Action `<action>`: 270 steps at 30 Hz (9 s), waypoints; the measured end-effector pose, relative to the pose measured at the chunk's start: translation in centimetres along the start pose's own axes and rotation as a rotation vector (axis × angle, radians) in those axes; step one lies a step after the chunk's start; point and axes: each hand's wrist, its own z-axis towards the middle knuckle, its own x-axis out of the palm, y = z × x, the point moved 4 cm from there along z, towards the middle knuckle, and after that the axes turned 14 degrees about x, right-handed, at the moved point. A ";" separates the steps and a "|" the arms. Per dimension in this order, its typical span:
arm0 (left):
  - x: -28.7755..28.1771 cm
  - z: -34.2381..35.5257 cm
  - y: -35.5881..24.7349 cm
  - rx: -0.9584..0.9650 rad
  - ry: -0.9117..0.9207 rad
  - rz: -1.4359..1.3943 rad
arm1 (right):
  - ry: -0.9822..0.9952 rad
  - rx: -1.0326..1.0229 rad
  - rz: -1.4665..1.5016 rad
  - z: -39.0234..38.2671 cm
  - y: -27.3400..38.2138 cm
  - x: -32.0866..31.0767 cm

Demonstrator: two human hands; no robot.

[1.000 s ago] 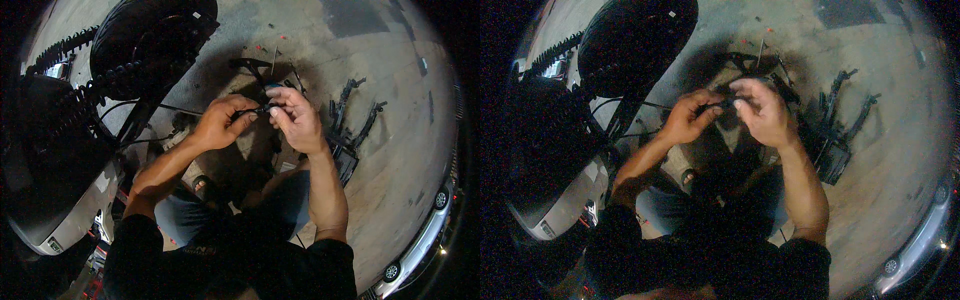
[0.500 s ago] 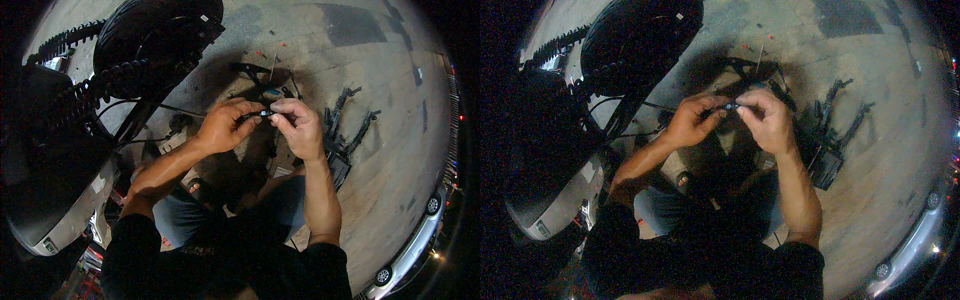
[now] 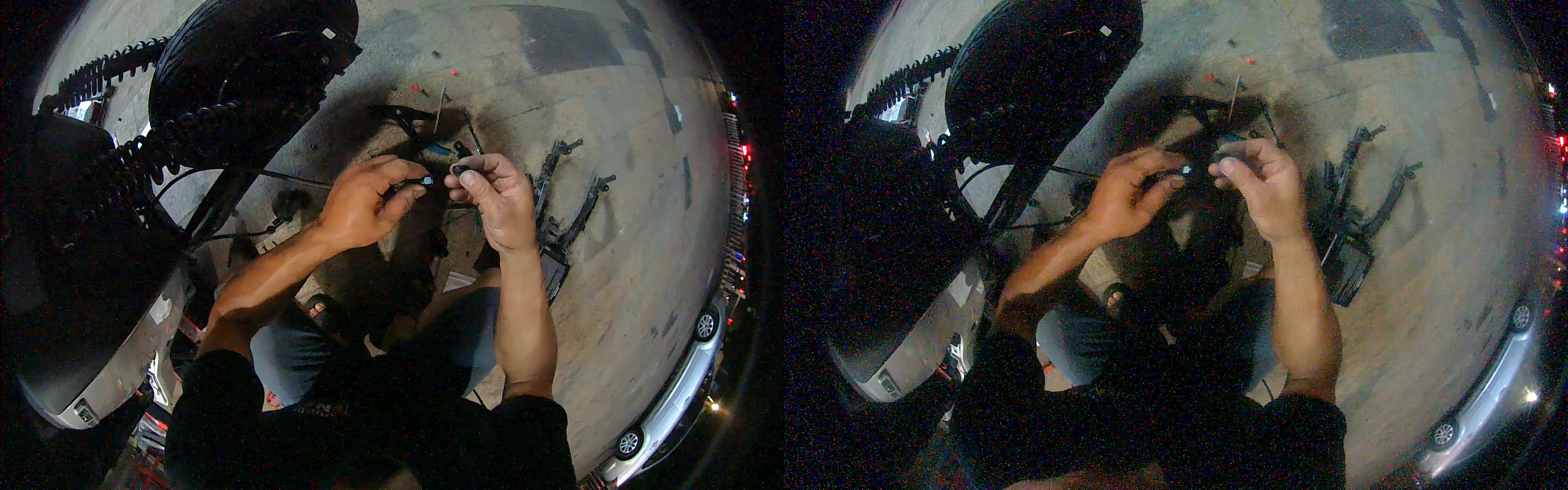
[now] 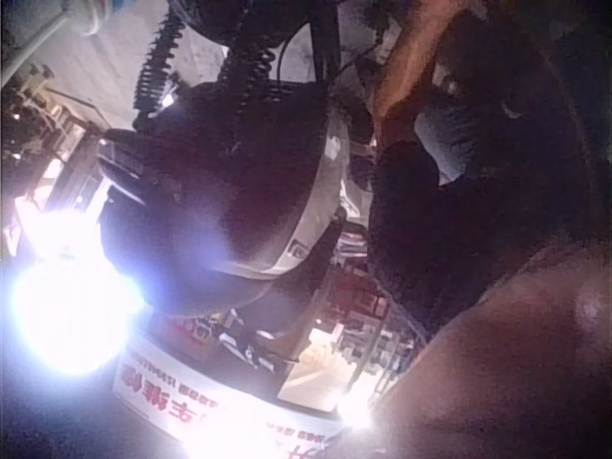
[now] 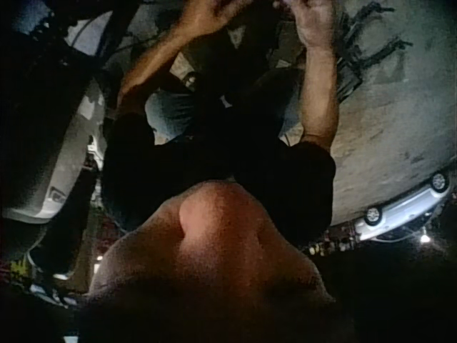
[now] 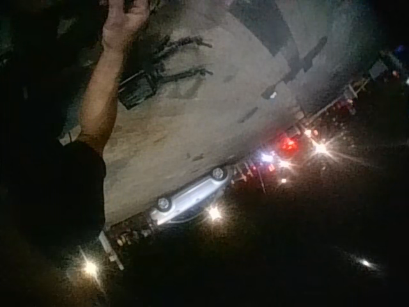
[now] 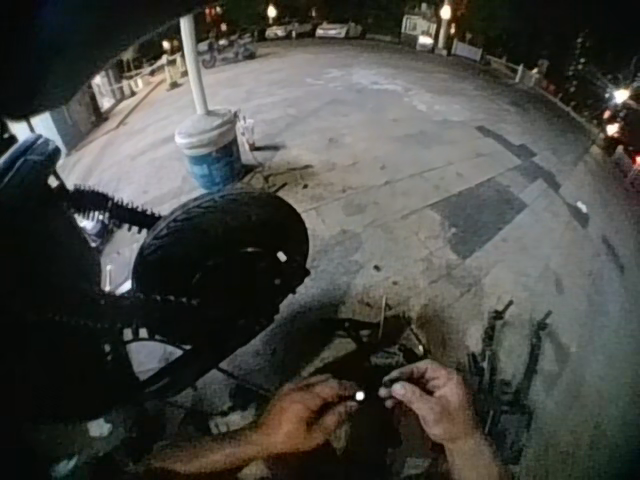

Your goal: The person works on the exposed wiring and internal components of a scooter, using a flashlight to illuminate the area. They connect and adjust wires and connectors, then use a screwdriver to tighten screws on a small component.

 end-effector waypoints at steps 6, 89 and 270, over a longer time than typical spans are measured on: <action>-0.4 0.0 -0.6 0.034 -0.046 -0.003 | 0.106 0.089 0.087 0.0 0.0 0.8; -0.7 -0.4 -0.2 0.101 -0.152 -0.556 | -0.199 -0.686 -0.656 -3.4 5.6 5.3; -1.6 -0.2 -0.6 -0.049 -0.012 -0.125 | -0.125 -0.206 -0.841 -1.5 3.6 3.5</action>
